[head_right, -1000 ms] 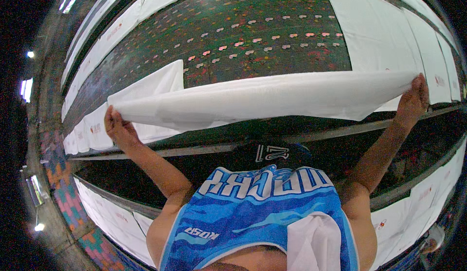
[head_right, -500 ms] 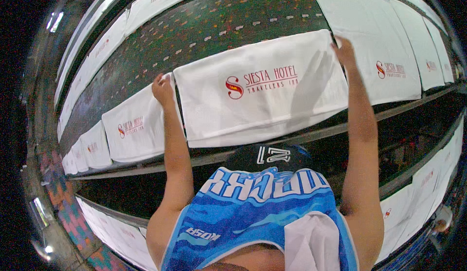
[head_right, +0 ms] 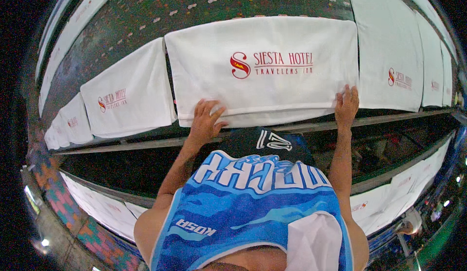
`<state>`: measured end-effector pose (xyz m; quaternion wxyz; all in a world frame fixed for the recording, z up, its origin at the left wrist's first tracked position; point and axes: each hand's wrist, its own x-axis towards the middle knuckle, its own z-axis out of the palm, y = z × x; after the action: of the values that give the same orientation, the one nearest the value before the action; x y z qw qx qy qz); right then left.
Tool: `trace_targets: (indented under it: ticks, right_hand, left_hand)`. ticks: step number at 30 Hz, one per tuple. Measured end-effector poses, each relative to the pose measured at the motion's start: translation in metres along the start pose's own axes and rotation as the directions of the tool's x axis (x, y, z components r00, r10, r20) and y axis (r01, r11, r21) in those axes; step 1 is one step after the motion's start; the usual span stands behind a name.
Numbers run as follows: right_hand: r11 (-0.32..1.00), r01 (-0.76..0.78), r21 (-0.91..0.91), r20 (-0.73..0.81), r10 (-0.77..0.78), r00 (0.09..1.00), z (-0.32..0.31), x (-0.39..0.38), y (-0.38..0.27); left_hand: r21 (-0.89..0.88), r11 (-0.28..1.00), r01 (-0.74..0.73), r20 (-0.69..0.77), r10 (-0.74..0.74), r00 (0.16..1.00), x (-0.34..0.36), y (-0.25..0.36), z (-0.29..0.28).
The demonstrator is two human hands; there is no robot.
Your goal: The person repeatedly folds white towels with a red logo on a green conveyor belt. The person picks up each towel, folds it in half, and places it back on the belt. The process is repeated for multiple towels throughout the clip.
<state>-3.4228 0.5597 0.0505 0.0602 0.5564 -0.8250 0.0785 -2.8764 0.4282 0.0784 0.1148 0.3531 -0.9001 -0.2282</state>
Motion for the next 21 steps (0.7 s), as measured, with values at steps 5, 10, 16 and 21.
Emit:
trace_targets:
  ticks: [5,10,16,21]
  right_hand:
    - [0.939,0.212,0.269,0.196,-0.269,0.943,-0.029,0.007,0.02]
    - [0.864,0.376,0.336,0.182,-0.451,0.874,-0.048,0.021,0.015]
    - [0.774,0.559,0.299,0.043,-0.596,0.802,-0.014,0.029,0.029]
    - [0.729,0.553,0.404,0.082,-0.631,0.771,-0.037,0.035,0.032]
  left_hand:
    - [0.014,0.997,-0.081,-0.096,0.082,0.992,0.002,-0.012,0.024]
    - [0.15,0.975,-0.167,-0.11,0.184,0.977,0.005,-0.014,0.045]
    - [0.243,0.947,-0.209,-0.174,0.255,0.951,0.026,-0.001,0.054]
    - [0.203,0.945,-0.256,-0.165,0.291,0.942,0.052,0.042,0.069]
